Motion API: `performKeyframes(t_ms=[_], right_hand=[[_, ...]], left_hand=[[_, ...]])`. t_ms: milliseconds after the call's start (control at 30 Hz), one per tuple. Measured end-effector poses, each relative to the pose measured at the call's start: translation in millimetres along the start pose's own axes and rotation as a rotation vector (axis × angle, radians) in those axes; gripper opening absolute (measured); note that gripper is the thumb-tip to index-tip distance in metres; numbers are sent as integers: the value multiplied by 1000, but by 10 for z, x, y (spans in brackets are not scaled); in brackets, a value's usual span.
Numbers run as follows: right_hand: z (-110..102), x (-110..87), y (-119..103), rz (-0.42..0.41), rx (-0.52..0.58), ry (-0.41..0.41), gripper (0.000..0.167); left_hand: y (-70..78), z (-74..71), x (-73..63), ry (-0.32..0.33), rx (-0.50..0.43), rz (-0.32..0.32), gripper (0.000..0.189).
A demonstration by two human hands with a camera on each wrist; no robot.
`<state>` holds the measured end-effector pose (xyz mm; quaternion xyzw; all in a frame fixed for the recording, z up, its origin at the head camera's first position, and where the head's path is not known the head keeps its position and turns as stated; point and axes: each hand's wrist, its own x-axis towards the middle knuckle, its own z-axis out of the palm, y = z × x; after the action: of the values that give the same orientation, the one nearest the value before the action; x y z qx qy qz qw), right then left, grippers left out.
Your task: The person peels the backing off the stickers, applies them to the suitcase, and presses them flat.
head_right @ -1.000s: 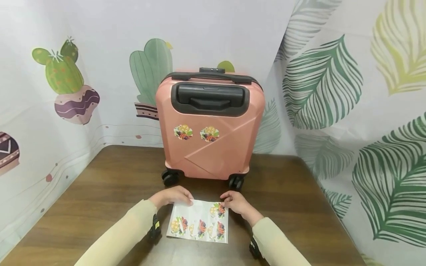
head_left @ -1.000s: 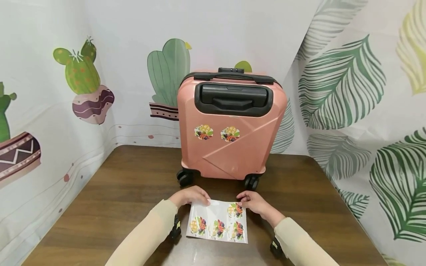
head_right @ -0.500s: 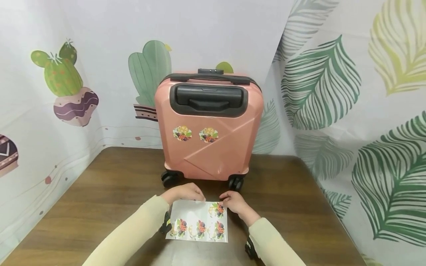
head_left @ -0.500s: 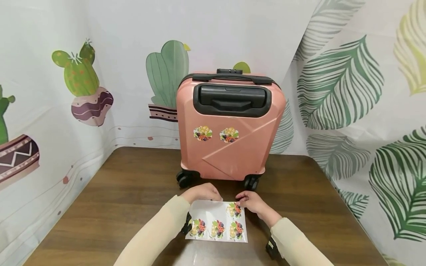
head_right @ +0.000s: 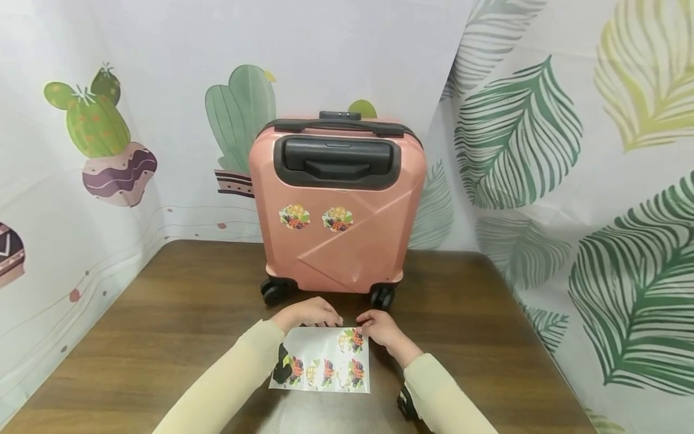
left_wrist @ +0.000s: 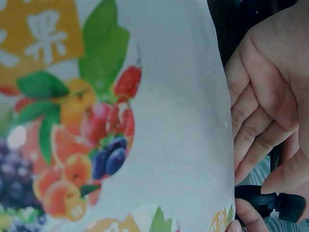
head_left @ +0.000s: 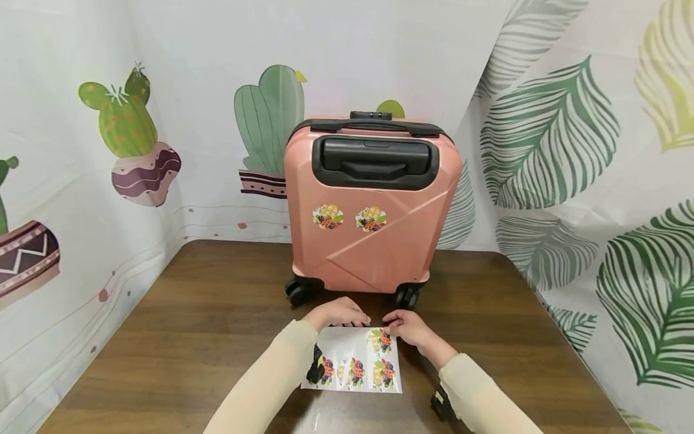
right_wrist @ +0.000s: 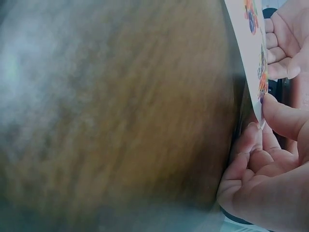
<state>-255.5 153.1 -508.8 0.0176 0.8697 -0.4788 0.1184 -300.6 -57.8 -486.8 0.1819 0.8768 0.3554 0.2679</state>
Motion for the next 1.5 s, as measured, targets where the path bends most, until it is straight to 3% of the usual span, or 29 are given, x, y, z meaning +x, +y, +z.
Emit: performKeyframes(t_ms=[100, 333, 567, 933, 1200, 1367, 1500], right_hand=[[-13, 4, 16, 4, 18, -6, 23], [-37, -1, 54, -83, 20, -45, 26], [19, -1, 8, -9, 40, -1, 25], [24, 5, 9, -18, 35, 12, 23], [-77, 38, 16, -45, 44, -115, 31], [-124, 97, 17, -152, 13, -234, 31], [-108, 112, 2, -251, 9, -281, 26]], left_hand=[[-16, -7, 19, -8, -11, -4, 32], [-21, -12, 74, -15, -33, -5, 29], [-9, -7, 90, -35, -74, 2, 26], [-139, 14, 115, -42, -170, -16, 24], [-163, 20, 138, -21, -199, -8, 26], [-145, 29, 121, -31, -197, -19, 27], [-137, 53, 119, -55, -218, -6, 27]])
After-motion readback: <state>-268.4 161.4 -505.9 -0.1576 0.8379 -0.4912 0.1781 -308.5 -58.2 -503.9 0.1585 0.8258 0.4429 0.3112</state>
